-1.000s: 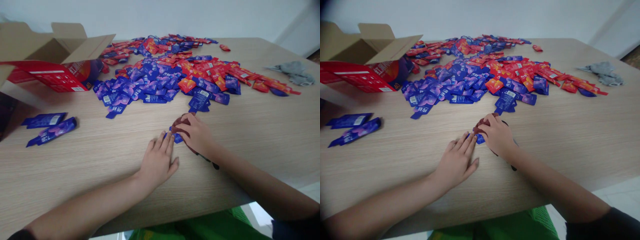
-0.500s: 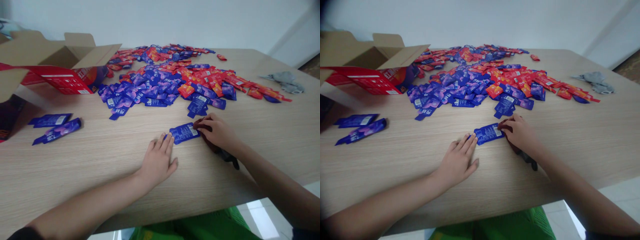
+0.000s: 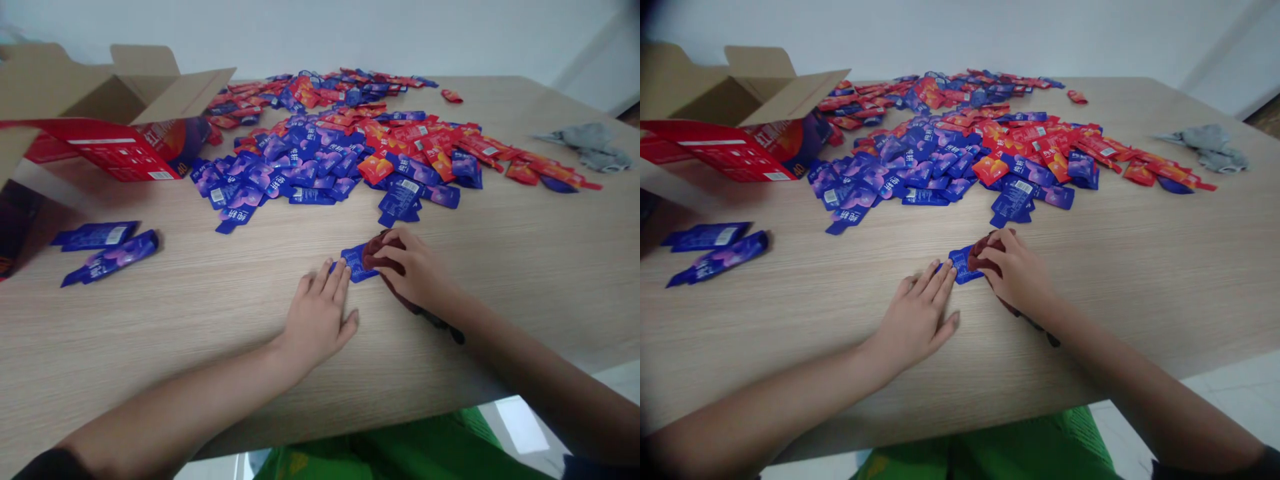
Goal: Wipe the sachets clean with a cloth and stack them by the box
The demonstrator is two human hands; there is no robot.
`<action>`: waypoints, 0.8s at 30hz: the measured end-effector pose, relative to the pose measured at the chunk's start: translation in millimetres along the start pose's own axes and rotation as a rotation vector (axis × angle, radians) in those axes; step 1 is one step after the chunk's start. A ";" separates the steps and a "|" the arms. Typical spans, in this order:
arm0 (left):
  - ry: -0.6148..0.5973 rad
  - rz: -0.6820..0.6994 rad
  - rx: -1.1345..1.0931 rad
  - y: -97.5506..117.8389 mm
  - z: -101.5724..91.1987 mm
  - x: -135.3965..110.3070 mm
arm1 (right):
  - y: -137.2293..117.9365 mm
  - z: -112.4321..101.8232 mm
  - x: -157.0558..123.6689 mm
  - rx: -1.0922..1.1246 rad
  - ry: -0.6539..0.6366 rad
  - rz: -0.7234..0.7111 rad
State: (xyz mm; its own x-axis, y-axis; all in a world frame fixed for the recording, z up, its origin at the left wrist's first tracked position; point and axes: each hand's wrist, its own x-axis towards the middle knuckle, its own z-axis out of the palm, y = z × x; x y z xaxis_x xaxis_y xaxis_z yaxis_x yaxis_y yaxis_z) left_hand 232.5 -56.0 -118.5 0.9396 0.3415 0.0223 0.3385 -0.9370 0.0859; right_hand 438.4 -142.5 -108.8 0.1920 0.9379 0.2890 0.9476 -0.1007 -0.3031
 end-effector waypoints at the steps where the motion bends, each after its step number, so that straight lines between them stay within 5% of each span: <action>1: -0.001 -0.003 -0.002 0.3 0.1 0.2 | 7.7 -2.4 -1.9 0.013 0.006 0.031; 8: 0.005 -0.008 -0.010 1.4 0.8 0.5 | 47.1 -23.3 -2.3 -0.010 -0.055 0.135; 13: 0.016 0.003 -0.002 0.4 2.2 -0.5 | 22.4 -41.3 18.4 -0.016 0.073 0.095; 15: 0.026 0.007 0.002 0.1 2.6 -0.8 | 1.1 -36.5 25.3 0.001 0.105 0.035; 19: 0.025 0.005 0.010 0.0 2.4 -0.7 | -28.7 -8.0 28.6 -0.029 -0.039 -0.079; 24: 0.011 0.000 0.009 1.1 -0.7 0.2 | -16.4 6.5 21.6 -0.024 -0.057 -0.021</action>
State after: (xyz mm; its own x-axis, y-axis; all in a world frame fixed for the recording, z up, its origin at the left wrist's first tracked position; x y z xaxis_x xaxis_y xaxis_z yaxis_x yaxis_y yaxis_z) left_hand 232.9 -56.9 -117.7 0.9389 0.3425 0.0336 0.3392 -0.9375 0.0770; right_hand 425.3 -118.5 -103.5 0.1577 0.9571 0.2429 0.9574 -0.0880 -0.2749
